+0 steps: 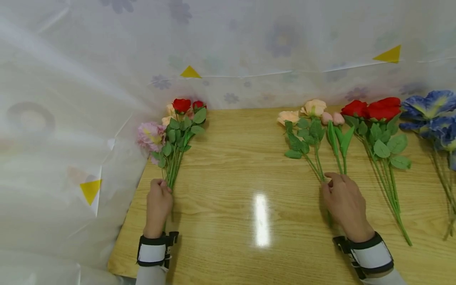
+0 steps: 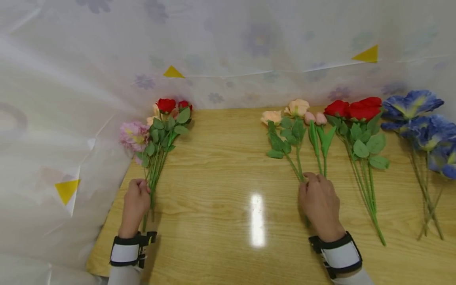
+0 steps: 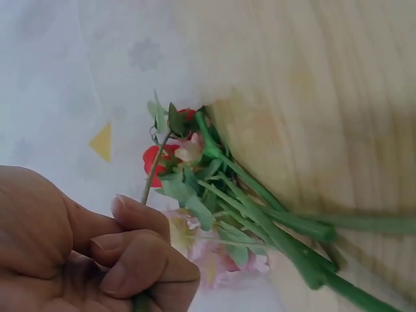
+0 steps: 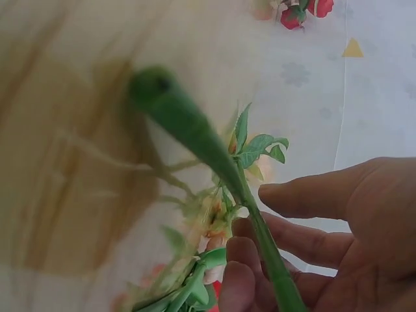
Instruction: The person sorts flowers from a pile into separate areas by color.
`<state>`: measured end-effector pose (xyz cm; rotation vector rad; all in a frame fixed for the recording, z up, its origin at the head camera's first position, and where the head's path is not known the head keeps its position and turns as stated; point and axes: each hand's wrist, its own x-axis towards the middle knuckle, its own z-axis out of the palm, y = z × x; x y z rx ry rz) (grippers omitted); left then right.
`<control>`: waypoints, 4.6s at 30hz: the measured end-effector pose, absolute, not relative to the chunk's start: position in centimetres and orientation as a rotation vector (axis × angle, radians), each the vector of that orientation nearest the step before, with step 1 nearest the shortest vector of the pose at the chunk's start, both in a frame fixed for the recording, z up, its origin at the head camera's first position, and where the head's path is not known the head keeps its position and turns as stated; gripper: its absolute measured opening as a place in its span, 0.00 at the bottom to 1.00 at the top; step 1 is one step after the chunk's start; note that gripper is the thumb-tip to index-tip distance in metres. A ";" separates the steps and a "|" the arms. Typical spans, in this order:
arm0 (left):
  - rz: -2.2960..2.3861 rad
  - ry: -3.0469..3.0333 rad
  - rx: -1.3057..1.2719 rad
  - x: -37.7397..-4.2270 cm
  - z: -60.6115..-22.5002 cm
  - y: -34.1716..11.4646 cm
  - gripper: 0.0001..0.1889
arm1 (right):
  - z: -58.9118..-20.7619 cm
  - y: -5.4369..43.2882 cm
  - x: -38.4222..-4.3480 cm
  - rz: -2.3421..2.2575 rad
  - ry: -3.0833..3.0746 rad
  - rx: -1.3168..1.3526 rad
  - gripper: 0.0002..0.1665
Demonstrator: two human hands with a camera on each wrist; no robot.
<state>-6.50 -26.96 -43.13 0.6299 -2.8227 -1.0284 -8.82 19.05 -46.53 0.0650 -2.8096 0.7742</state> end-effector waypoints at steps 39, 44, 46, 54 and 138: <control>-1.997 -2.522 -0.545 -7.8 -40.8 -11.7 0.08 | -43.4 11.2 -5.9 2.164 -2.556 0.636 0.18; -1.926 -2.554 -0.628 -7.7 -41.3 -9.5 0.07 | -43.5 10.4 -5.5 2.362 -2.440 0.775 0.19; -1.923 -2.539 -0.666 -7.6 -41.4 -9.0 0.06 | -43.4 10.3 -5.3 2.380 -2.398 0.805 0.17; -1.888 -2.577 -0.668 -7.4 -41.3 -8.4 0.10 | -43.3 10.4 -4.7 2.243 -2.345 0.683 0.15; -0.746 -2.647 0.476 -10.7 -45.0 -27.3 0.20 | -46.6 29.6 -2.3 0.873 -2.869 -0.899 0.27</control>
